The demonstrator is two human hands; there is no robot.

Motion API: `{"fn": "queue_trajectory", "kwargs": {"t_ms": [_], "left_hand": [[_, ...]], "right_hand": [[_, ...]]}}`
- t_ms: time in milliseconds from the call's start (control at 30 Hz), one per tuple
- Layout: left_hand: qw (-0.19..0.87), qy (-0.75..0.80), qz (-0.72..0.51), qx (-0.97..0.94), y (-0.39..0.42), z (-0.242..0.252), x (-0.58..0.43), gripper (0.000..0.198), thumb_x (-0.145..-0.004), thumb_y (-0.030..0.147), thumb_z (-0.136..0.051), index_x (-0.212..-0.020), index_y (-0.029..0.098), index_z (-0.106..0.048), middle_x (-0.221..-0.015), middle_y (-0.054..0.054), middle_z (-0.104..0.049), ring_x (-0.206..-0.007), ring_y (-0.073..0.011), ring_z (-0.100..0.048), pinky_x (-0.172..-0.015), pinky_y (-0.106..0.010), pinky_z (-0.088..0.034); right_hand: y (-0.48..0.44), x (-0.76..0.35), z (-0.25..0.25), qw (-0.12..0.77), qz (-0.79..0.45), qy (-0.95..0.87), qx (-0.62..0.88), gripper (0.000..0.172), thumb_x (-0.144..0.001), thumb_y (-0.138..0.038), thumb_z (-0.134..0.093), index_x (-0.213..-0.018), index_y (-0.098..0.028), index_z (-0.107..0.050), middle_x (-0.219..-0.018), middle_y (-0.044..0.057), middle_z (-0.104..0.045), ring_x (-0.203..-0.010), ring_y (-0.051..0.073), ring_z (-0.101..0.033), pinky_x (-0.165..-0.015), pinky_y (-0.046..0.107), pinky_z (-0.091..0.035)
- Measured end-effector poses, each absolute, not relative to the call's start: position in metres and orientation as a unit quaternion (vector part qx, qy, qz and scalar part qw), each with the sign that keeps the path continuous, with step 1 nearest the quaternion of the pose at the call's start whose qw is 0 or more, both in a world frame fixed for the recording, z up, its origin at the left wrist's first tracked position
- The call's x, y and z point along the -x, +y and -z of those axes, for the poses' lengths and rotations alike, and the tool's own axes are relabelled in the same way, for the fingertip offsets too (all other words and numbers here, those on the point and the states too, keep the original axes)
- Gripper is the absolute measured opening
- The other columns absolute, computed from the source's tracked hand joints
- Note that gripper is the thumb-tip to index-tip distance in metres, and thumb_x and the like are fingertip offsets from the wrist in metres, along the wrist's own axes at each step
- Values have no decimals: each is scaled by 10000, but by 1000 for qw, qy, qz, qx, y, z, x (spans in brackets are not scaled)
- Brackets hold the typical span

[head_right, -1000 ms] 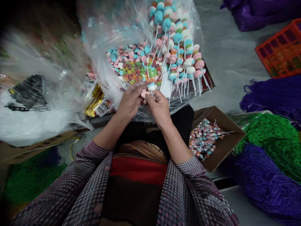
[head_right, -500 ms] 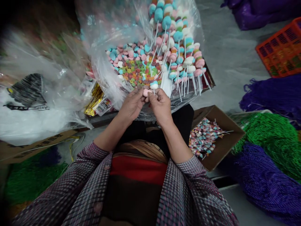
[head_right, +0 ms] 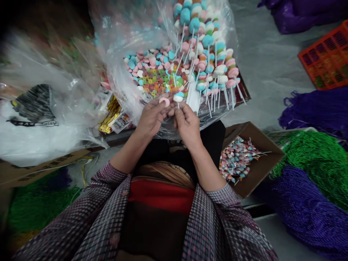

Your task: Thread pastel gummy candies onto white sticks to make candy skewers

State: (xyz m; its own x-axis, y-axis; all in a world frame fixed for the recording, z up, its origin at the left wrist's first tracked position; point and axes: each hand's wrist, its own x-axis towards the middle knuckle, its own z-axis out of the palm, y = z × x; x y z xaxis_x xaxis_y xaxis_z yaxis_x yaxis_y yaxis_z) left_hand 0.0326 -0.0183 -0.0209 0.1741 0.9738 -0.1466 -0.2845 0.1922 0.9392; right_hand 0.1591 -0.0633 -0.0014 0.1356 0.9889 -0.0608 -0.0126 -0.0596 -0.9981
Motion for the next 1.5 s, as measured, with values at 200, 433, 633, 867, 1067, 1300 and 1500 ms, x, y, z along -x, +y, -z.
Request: {"fn": "queue_trajectory", "kwargs": {"t_ms": [200,433,633,867,1067,1300,1500], "left_hand": [[665,421,-487,-379,-10,4,-24,324,-1008,320,-579,-1320,248,-631,-1184,-68,-767,-1207,-199,-705,-990,-349,-588],[743,358,-508,-248,-14,-16,-28,459,-1023,128,-484,-1463,253,-524,-1303,-46,-734,-1347,-178,-621,-1136,-338,-519],[736,373,-495,-273,-11,-5,-25,523,-968,178,-624,-1468,301,-539,-1342,-37,-717,-1329,-216,-637,-1130,-380,-536],[629,382,-461,-496,-9,18,-17,330,-966,317,-633,-1291,318,-691,-1301,-19,-740,-1222,-198,-692,-1008,-358,-590],[526,364,-401,-656,-6,18,-4,394,-971,521,-581,-1270,290,-695,-1351,-55,-715,-1300,-237,-649,-1028,-401,-568],[526,382,-352,-673,-16,16,-17,522,-1020,578,-429,-1375,238,-607,-1366,-87,-696,-1268,-225,-667,-1056,-374,-535],[444,399,-379,-707,-14,22,-21,511,-1019,599,-407,-1273,237,-662,-1350,-83,-704,-1281,-212,-645,-1105,-380,-498]], "right_hand": [[-99,-166,-10,433,-556,-450,548,412,-910,-550,-634,-1090,-198,-750,-535,-61,-619,-346,62,-403,-375,212,-285],[-106,-166,-7,430,-499,-497,565,380,-932,-474,-610,-1081,-171,-783,-436,-92,-505,-383,64,-411,-462,208,-348],[-103,-165,-5,438,-489,-494,571,372,-917,-502,-628,-1026,-188,-796,-436,-84,-494,-386,77,-417,-464,227,-353],[-103,-172,-11,420,-517,-480,571,425,-886,-558,-655,-962,-164,-795,-438,-83,-428,-388,63,-343,-419,220,-257],[-105,-178,-21,414,-573,-436,558,433,-852,-577,-699,-944,-163,-786,-434,-94,-368,-383,52,-280,-403,216,-196],[-102,-165,-12,452,-542,-413,575,424,-853,-591,-695,-896,-174,-753,-437,-95,-367,-380,61,-281,-404,219,-211],[-94,-168,-1,434,-520,-452,580,419,-900,-594,-635,-929,-187,-730,-490,-74,-483,-410,71,-335,-430,222,-256]]}}
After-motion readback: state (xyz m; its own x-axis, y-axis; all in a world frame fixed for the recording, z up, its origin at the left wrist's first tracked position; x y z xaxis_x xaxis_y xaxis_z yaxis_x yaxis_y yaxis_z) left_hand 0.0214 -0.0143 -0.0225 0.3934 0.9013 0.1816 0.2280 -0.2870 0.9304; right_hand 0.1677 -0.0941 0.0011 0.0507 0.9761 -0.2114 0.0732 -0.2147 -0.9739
